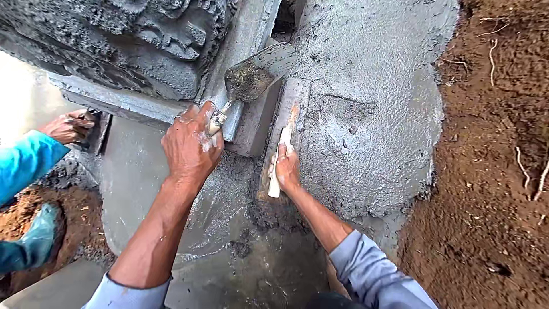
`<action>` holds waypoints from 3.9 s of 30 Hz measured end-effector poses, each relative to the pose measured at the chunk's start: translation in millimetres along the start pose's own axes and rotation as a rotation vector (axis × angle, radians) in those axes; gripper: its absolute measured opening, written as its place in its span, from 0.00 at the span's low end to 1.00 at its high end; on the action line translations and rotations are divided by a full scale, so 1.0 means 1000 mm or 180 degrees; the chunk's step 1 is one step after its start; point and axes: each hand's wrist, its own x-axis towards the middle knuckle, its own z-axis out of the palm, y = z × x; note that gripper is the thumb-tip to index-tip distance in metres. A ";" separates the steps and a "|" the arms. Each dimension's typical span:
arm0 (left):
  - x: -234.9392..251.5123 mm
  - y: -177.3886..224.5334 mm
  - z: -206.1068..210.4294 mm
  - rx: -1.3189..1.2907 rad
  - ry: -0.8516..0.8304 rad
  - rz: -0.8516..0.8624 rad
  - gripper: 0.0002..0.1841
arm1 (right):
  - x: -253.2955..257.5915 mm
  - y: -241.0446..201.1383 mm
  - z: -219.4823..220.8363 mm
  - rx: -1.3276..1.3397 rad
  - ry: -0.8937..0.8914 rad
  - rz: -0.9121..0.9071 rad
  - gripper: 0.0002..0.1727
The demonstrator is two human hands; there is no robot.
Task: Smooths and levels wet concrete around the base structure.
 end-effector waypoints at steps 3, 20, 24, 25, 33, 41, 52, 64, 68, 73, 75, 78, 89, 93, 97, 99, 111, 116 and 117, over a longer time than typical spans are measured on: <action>0.001 0.000 0.002 0.0040 0.0059 0.0009 0.15 | 0.024 -0.006 0.009 -0.0201 0.0098 -0.0131 0.32; 0.002 -0.003 0.004 -0.0010 0.0151 0.0053 0.15 | 0.064 -0.050 -0.002 -0.0768 0.0083 -0.0146 0.34; 0.004 -0.004 0.005 -0.0041 0.0201 0.0164 0.16 | 0.070 -0.072 -0.008 -0.1081 0.0347 -0.0084 0.35; 0.005 -0.003 0.005 -0.0065 0.0197 0.0151 0.16 | 0.067 -0.074 -0.014 -0.1196 0.0386 -0.0059 0.35; 0.003 -0.002 0.003 -0.0010 0.0023 -0.0053 0.17 | 0.054 -0.066 -0.096 -0.1151 0.0786 0.0035 0.34; 0.004 -0.001 0.000 -0.0041 0.0019 -0.0161 0.16 | 0.002 -0.039 -0.167 -0.0362 0.1469 -0.0347 0.30; 0.004 0.002 0.002 0.0036 0.0060 -0.0101 0.15 | 0.152 -0.140 -0.046 -0.0115 0.0158 -0.0265 0.33; 0.000 -0.009 0.004 -0.0121 -0.0060 0.0089 0.23 | -0.025 -0.010 0.004 -0.1072 0.0062 0.0171 0.32; -0.001 -0.011 0.005 -0.0104 -0.0032 0.0083 0.22 | 0.012 -0.039 -0.034 -0.1279 0.0220 0.0127 0.35; 0.000 -0.013 0.007 -0.0173 0.0008 0.0140 0.25 | 0.021 -0.047 -0.117 -0.1380 0.0670 -0.0032 0.36; 0.000 -0.015 0.009 -0.0211 0.0009 0.0149 0.26 | 0.018 -0.045 -0.142 -0.1368 0.0689 -0.0013 0.36; 0.002 -0.014 0.009 -0.0194 0.0031 0.0118 0.27 | 0.020 -0.036 -0.167 -0.1173 0.0817 0.0056 0.35; 0.000 -0.008 0.009 -0.0145 0.0124 0.0095 0.25 | -0.012 -0.054 -0.147 -0.0418 0.0892 -0.0148 0.27; 0.002 -0.005 0.005 -0.0126 0.0117 0.0159 0.26 | 0.078 -0.124 -0.088 -0.0912 0.0479 -0.0426 0.32; 0.001 -0.004 0.004 -0.0120 0.0141 0.0138 0.27 | 0.107 -0.135 -0.103 -0.1082 0.0770 -0.0228 0.35; 0.000 -0.005 0.006 -0.0120 0.0155 0.0119 0.27 | 0.092 -0.123 -0.132 -0.0912 0.0966 -0.0106 0.35; -0.001 0.002 0.003 -0.0194 0.0153 -0.0063 0.20 | -0.077 -0.001 -0.224 -0.0388 0.1344 0.0057 0.23; 0.000 0.003 0.002 -0.0115 0.0133 -0.0076 0.17 | -0.069 -0.052 -0.229 -0.2662 0.0584 -0.0267 0.28; 0.000 0.003 0.002 -0.0104 0.0133 -0.0082 0.17 | -0.060 -0.068 -0.226 -0.3076 0.0587 -0.0281 0.31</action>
